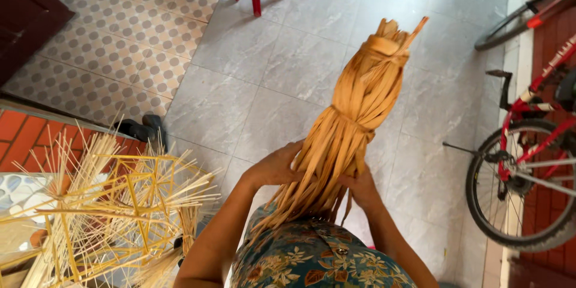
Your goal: The person gathers dried plant stems from a wooden table, aligns them into a bundle, and ties the bundle with a thin strip of material. The person then stands and carries the finished bundle to a red basin.
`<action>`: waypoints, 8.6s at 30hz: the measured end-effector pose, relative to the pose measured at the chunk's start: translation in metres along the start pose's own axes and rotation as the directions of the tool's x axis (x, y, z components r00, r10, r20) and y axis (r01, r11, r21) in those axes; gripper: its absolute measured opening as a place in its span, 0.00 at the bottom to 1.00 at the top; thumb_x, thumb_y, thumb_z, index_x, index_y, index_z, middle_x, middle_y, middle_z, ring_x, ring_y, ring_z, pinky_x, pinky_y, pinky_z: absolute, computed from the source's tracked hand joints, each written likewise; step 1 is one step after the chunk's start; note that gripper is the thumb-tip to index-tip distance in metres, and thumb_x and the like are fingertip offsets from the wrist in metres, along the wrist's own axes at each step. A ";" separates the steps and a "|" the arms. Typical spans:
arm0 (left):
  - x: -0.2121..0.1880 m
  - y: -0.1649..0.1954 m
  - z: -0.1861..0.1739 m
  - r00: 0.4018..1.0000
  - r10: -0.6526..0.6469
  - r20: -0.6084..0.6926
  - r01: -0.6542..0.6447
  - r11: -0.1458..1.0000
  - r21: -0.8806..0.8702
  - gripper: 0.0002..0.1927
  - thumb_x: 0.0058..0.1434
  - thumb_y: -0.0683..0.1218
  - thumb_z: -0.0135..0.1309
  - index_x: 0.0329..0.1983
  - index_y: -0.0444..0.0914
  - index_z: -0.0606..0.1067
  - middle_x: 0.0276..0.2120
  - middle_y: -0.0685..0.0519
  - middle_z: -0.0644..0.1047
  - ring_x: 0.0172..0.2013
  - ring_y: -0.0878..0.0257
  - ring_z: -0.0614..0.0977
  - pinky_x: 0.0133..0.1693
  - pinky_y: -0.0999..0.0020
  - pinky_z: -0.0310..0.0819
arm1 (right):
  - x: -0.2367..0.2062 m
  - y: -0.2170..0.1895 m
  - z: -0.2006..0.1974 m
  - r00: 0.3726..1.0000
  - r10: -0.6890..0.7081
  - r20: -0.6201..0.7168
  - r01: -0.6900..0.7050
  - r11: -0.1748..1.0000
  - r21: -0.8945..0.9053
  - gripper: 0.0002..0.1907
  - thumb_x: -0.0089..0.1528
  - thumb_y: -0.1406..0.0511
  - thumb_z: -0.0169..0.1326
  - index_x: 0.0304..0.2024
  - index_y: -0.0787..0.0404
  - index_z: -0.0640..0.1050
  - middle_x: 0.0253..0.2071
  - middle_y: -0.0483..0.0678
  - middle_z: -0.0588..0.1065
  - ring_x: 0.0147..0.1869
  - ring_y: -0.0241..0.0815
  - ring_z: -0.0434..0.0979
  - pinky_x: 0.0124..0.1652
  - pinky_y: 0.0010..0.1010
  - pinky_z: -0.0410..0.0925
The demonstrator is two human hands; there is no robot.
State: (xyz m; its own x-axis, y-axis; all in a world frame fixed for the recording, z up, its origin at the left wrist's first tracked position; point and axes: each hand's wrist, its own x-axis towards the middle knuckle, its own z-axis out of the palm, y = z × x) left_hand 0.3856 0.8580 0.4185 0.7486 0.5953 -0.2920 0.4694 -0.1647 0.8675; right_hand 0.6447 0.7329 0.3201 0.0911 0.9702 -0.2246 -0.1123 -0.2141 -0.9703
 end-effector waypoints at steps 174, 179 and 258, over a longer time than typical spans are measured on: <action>1.688 0.309 -0.595 0.552 0.618 0.559 -0.477 0.784 -0.397 0.72 0.43 0.62 0.74 0.81 0.40 0.42 0.73 0.40 0.60 0.73 0.48 0.63 0.71 0.55 0.58 | 1.333 -0.413 -0.757 0.594 -0.241 -0.767 0.031 0.960 -0.277 0.41 0.52 0.69 0.70 0.65 0.66 0.66 0.64 0.53 0.70 0.65 0.45 0.72 0.61 0.38 0.69; 1.736 0.326 -0.590 0.583 0.647 0.491 -0.444 0.760 -0.475 0.67 0.46 0.57 0.76 0.81 0.40 0.47 0.72 0.42 0.64 0.73 0.48 0.67 0.73 0.55 0.58 | 1.380 -0.415 -0.786 0.606 -0.048 -0.794 0.060 0.998 -0.014 0.36 0.58 0.67 0.67 0.67 0.61 0.69 0.65 0.50 0.73 0.66 0.43 0.75 0.62 0.38 0.72; 1.146 -0.116 -0.760 -0.016 -0.597 -0.802 -0.766 0.523 -0.374 0.48 0.47 0.48 0.73 0.67 0.28 0.63 0.57 0.43 0.76 0.56 0.54 0.78 0.59 0.59 0.73 | 1.588 -0.355 -0.115 0.127 0.045 0.991 0.094 0.994 -0.057 0.43 0.58 0.59 0.70 0.68 0.67 0.63 0.62 0.51 0.72 0.65 0.41 0.71 0.63 0.34 0.67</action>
State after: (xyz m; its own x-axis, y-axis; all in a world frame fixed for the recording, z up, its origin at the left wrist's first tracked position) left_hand 0.8328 2.1569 0.2897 -0.6680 0.7194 -0.1901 -0.5026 -0.2478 0.8283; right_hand 0.9428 2.3362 0.2978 -0.9740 0.2261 0.0162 -0.0462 -0.1281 -0.9907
